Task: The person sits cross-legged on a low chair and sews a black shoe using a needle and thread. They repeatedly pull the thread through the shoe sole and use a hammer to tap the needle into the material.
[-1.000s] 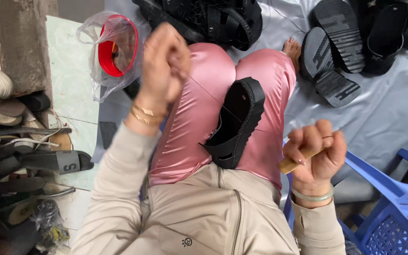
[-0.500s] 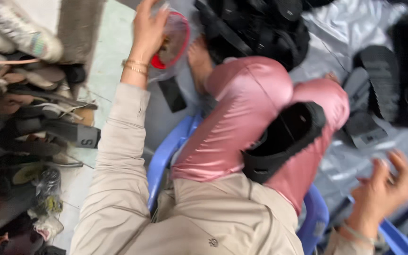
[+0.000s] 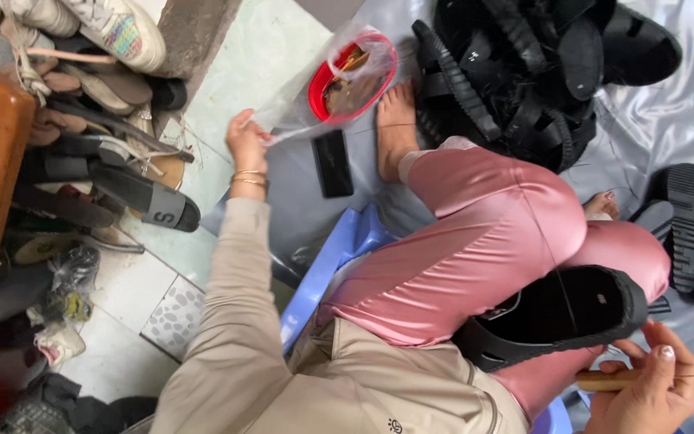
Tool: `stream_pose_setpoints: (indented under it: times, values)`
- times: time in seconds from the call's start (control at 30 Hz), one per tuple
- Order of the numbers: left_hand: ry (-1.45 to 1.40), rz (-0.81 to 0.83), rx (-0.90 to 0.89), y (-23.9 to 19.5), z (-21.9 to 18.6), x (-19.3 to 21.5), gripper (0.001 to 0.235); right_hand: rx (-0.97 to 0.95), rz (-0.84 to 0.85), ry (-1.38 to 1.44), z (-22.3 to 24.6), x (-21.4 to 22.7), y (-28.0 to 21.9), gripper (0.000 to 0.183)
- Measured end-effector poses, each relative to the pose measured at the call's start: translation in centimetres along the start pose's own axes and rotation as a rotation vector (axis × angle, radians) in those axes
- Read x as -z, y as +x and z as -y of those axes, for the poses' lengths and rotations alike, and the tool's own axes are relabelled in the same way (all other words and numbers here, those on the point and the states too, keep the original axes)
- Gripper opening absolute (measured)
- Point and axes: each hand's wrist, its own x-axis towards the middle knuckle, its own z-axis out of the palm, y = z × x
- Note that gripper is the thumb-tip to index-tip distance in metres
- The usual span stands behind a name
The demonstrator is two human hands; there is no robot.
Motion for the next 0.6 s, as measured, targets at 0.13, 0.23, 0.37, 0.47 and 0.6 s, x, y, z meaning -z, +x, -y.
stream_pose_setpoints:
  times: [0.13, 0.23, 0.37, 0.47, 0.6]
  values:
    - [-0.015, 0.054, -0.101, -1.0, -0.3, 5.5, 0.023, -0.099, -0.065, -0.034, 1.1, -0.8, -0.5, 0.019]
    - [0.056, 0.075, -0.143, -2.9, 0.5, 8.8, 0.021, -0.115, -0.094, -0.086, 1.2, -0.8, -0.5, 0.02]
    - [0.132, -0.015, -0.014, -4.8, 1.8, 11.6, 0.02, -0.075, -0.096, -0.093, 0.4, -0.4, 0.1, 0.023]
    - [0.278, -0.069, 0.013, -5.9, 1.5, 12.3, 0.023, -0.069, -0.079, -0.152, 0.9, -0.6, -0.3, 0.023]
    - [0.917, -0.124, -0.657, -7.2, 0.6, 10.4, 0.037, -0.049, -0.075, -0.169, 0.6, -0.7, -0.4, 0.022]
